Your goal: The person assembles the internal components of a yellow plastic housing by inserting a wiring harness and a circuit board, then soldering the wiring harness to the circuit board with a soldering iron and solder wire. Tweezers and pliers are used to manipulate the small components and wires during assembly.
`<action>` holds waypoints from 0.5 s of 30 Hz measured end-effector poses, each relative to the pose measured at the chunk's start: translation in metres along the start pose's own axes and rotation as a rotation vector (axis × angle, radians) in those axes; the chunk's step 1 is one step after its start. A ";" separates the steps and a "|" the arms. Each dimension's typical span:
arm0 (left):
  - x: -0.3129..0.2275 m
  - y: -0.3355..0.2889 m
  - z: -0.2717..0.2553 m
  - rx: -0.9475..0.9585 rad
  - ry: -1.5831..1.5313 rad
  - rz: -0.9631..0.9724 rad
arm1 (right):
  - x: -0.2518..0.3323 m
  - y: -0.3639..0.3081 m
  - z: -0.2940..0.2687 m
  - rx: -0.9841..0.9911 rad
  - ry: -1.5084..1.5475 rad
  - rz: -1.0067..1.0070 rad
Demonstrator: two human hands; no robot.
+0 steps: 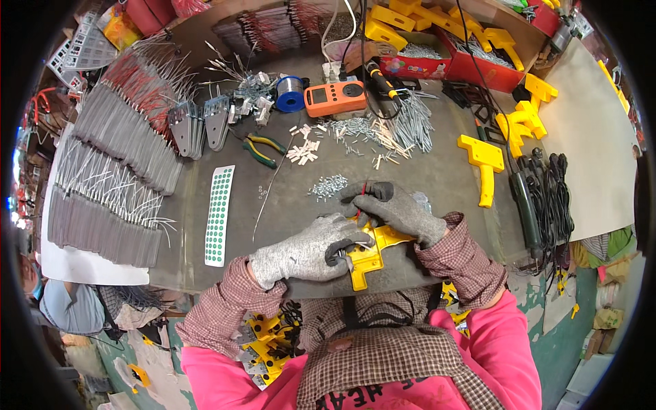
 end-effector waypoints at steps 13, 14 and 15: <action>-0.006 -0.009 0.008 -0.791 -0.744 -0.375 | -0.003 0.002 0.013 -0.127 0.093 0.009; -0.015 -0.010 0.002 -0.883 -0.776 -0.533 | 0.000 0.002 0.017 -0.111 0.094 0.012; -0.013 -0.010 0.000 -0.961 -0.764 -0.584 | 0.004 0.001 0.020 -0.125 0.043 0.004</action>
Point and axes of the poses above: each hand's wrist, its own y-axis towards the middle knuckle, its own z-axis out of the palm, x = y × z, the point moved 1 cm from there along y, towards the middle knuckle, and after that the axes turned 7 degrees about -y, right-handed, at the moved point
